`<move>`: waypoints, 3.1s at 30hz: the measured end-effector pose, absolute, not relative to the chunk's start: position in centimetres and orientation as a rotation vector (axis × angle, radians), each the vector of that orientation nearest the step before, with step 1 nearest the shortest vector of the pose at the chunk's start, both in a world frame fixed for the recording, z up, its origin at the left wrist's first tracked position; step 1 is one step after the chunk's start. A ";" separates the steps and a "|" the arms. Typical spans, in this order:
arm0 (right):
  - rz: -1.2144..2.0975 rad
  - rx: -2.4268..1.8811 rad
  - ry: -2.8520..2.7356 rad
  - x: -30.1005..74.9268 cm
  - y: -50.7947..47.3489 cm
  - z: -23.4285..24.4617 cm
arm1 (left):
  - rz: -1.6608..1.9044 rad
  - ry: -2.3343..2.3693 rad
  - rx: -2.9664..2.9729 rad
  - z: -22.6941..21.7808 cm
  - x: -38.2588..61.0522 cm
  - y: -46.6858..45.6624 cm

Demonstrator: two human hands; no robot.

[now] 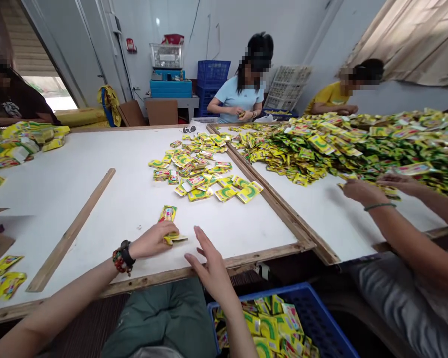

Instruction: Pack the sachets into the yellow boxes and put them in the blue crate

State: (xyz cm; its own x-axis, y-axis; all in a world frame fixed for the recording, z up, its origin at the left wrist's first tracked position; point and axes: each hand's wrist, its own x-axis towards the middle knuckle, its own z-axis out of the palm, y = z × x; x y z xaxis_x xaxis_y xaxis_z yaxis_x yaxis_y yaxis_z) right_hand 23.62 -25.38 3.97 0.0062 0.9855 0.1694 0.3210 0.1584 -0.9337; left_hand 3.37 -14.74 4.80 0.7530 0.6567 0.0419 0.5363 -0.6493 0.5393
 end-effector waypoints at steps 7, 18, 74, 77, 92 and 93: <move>0.793 -1.501 -1.353 21.6 -25.7 6.6 | 0.950 1.256 1.952 2.8 6.3 -23.1; 1.404 -1.154 -1.050 21.9 -26.4 5.1 | 1.302 1.310 1.912 -0.7 9.4 -27.1; 0.546 -1.775 -1.590 29.0 -31.1 1.8 | -0.008 1.695 2.323 4.8 6.4 -13.4; 0.534 -1.546 -1.551 25.5 -27.8 2.5 | 0.140 1.444 2.527 5.5 6.5 -16.4; 1.366 -1.072 -0.882 19.8 -28.4 1.6 | 1.185 1.461 1.706 0.5 8.9 -25.5; 1.378 -1.083 -0.824 19.9 -28.3 1.5 | 1.201 1.467 1.760 0.0 9.0 -25.6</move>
